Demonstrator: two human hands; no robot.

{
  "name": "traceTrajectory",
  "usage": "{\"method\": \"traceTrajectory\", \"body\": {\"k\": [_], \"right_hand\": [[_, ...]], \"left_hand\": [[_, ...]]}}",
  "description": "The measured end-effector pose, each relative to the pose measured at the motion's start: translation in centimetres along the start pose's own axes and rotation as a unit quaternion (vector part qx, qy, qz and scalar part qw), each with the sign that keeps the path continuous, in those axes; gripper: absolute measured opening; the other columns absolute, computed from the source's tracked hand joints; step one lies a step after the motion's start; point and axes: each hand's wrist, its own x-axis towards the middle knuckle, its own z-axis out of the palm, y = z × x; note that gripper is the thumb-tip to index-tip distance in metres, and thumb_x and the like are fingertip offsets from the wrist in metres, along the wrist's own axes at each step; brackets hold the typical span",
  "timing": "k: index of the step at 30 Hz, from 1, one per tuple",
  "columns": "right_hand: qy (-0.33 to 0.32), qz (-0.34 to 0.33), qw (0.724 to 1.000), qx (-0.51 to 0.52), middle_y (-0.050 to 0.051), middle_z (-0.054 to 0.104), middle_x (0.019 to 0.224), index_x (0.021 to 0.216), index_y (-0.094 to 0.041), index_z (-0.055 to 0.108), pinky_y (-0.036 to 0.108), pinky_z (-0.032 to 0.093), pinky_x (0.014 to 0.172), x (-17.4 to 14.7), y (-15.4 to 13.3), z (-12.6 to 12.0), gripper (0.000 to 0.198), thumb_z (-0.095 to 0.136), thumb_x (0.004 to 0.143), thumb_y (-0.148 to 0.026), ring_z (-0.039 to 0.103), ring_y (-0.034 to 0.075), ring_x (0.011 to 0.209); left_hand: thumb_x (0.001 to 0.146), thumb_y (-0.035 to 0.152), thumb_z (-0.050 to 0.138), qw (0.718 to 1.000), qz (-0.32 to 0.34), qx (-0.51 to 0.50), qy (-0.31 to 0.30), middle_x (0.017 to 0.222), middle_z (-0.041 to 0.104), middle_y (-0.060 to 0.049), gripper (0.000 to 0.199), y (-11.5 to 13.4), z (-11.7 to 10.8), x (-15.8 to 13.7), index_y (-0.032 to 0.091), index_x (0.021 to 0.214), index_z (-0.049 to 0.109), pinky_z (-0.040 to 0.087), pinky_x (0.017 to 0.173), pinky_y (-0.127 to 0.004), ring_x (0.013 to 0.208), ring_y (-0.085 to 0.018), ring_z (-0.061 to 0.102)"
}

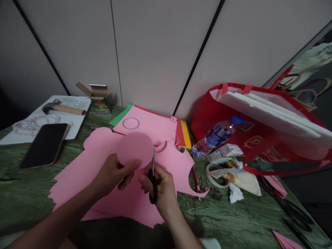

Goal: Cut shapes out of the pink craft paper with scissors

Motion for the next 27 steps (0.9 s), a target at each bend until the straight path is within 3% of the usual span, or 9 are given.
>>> {"method": "traceTrajectory", "body": {"k": [19, 27], "right_hand": [[0.01, -0.004, 1.0, 0.011, -0.007, 0.048, 0.043, 0.062, -0.018, 0.052, 0.022, 0.04, 0.043, -0.11, 0.35, 0.0, 0.019, 0.065, 0.07, -0.03, 0.049, 0.009, 0.042], [0.07, -0.005, 0.997, 0.014, -0.009, 0.044, 0.042, 0.058, -0.019, 0.05, 0.023, 0.046, 0.048, 0.17, 0.31, -0.09, 0.022, 0.064, 0.071, -0.031, 0.046, 0.008, 0.04]], "left_hand": [[0.081, 0.038, 0.053, 0.999, 0.016, -0.04, 0.014, 0.033, 0.048, 0.002, 0.046, -0.18, 0.02, 0.57, 0.017, 0.04, 0.051, 0.033, 0.035, -0.02, 0.03, -0.008, 0.042], [0.078, 0.033, 0.057, 0.993, 0.003, -0.108, 0.05, 0.033, 0.047, 0.001, 0.041, -0.45, -0.11, 0.98, 0.015, 0.041, 0.053, 0.032, 0.033, -0.021, 0.029, -0.009, 0.042]]}}
